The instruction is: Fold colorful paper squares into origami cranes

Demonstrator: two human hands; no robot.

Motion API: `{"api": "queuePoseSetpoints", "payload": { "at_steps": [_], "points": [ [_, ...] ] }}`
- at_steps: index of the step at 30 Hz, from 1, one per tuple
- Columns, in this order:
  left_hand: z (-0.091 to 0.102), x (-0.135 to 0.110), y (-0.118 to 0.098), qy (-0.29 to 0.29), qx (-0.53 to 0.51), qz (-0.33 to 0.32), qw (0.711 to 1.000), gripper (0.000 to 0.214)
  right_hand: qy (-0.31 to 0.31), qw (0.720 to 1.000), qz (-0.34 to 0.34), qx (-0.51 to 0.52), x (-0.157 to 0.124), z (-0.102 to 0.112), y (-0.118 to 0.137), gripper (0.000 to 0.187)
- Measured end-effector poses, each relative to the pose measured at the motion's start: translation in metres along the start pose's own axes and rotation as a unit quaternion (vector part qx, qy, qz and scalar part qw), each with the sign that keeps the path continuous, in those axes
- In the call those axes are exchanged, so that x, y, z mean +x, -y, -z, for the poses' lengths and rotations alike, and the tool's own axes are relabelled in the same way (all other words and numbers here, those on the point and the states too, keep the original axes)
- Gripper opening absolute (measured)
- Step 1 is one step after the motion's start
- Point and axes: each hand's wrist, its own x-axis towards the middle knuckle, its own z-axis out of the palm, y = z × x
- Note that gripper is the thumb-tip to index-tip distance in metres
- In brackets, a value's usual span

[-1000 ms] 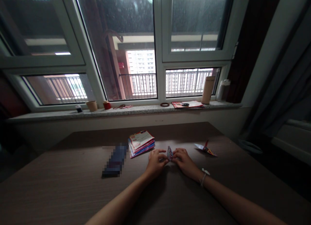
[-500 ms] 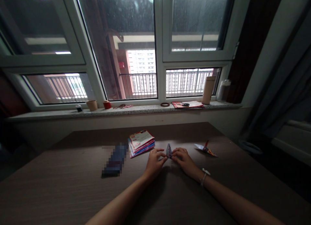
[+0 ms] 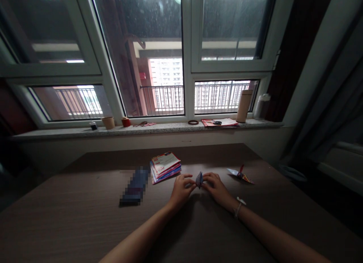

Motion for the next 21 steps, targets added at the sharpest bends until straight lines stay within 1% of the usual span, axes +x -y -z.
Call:
{"api": "queuePoseSetpoints", "payload": {
  "at_steps": [2, 6, 10, 17, 21],
  "points": [
    [0.000, 0.000, 0.000, -0.005, -0.002, 0.001, 1.000, 0.007, 0.001, 1.000, 0.001, 0.003, 0.000, 0.001, 0.001, 0.015],
    [0.001, -0.001, 0.001, -0.029, -0.015, 0.002, 0.999, 0.015, -0.021, 1.000, -0.011, 0.007, 0.000, 0.003, 0.006, 0.014],
    [0.001, -0.001, 0.001, -0.033, -0.020, -0.007, 0.999, 0.009, -0.032, 0.999, -0.025, 0.005, 0.000, 0.003, 0.010, 0.015],
    [0.002, -0.002, -0.001, -0.019, -0.015, -0.013, 1.000, 0.006, -0.004, 1.000, -0.019, 0.003, -0.001, 0.004, 0.010, 0.018],
    [0.000, -0.002, 0.001, -0.024, -0.005, -0.017, 1.000, 0.004, 0.008, 1.000, -0.017, 0.005, -0.001, 0.005, 0.011, 0.018]
  ]
}}
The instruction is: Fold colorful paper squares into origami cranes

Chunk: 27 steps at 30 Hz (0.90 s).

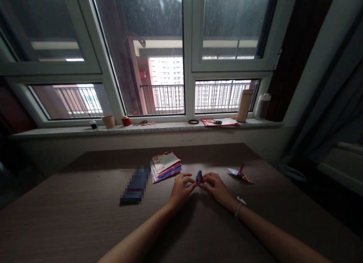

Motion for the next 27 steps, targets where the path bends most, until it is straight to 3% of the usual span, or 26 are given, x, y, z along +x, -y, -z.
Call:
{"api": "queuePoseSetpoints", "payload": {
  "at_steps": [10, 16, 27],
  "points": [
    [0.0017, -0.0006, -0.0023, 0.012, 0.001, -0.003, 1.000, 0.005, 0.001, 0.999, -0.020, 0.049, -0.0004, -0.0002, 0.0011, 0.013],
    [0.0018, -0.0024, -0.0028, 0.026, 0.001, 0.006, 1.000, 0.019, -0.021, 0.997, -0.042, 0.055, 0.0002, -0.0016, -0.0015, 0.015],
    [0.0031, -0.0023, -0.0066, 0.032, 0.013, 0.005, 0.999, 0.010, -0.028, 0.996, -0.042, 0.069, 0.0009, -0.0016, -0.0030, 0.019]
  ]
}}
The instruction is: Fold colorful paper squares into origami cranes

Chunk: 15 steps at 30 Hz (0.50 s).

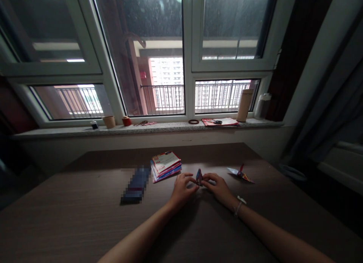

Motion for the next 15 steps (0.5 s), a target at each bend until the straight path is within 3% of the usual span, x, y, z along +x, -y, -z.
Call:
{"api": "queuePoseSetpoints", "payload": {
  "at_steps": [11, 15],
  "points": [
    [-0.0025, 0.0018, 0.0013, -0.011, -0.004, 0.017, 1.000, 0.004, 0.013, 0.999, 0.017, -0.025, 0.0003, 0.0016, 0.0041, 0.018],
    [-0.0035, 0.0014, 0.0036, -0.022, -0.010, 0.015, 1.000, 0.012, 0.017, 0.999, 0.016, -0.028, -0.0003, 0.0012, 0.0049, 0.017]
  ]
}}
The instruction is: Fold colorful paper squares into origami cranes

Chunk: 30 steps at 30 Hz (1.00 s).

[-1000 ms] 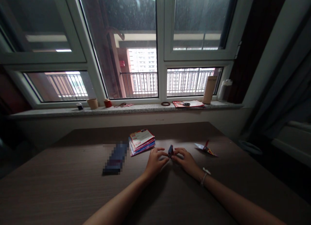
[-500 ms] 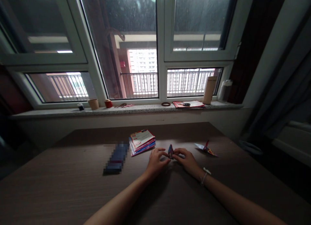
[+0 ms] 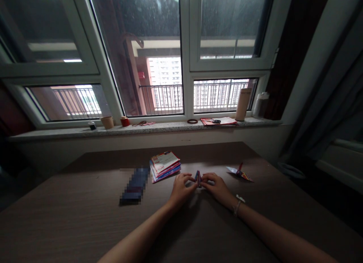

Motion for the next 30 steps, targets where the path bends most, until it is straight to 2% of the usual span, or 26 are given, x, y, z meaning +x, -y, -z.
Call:
{"api": "queuePoseSetpoints", "payload": {
  "at_steps": [4, 11, 19, 24, 30],
  "points": [
    [-0.0001, 0.0000, 0.0010, -0.004, -0.007, -0.010, 1.000, 0.010, -0.001, 1.000, -0.003, 0.000, -0.0006, -0.0016, -0.0016, 0.014],
    [-0.0003, 0.0003, -0.0002, 0.002, 0.003, 0.002, 1.000, 0.001, 0.001, 0.997, -0.033, 0.067, -0.0007, -0.0067, -0.0059, 0.019],
    [-0.0065, -0.0016, 0.0030, 0.001, 0.068, 0.000, 0.998, 0.005, 0.009, 0.996, -0.018, -0.083, -0.0018, -0.0075, -0.0050, 0.006],
    [-0.0056, -0.0029, 0.0012, -0.005, 0.076, -0.017, 0.997, 0.026, 0.014, 0.991, 0.015, -0.129, -0.0038, -0.0068, -0.0009, 0.007],
    [-0.0035, -0.0023, -0.0006, 0.014, 0.102, -0.040, 0.994, 0.016, -0.013, 0.986, 0.003, -0.163, -0.0065, -0.0054, 0.0005, 0.009]
  ]
}}
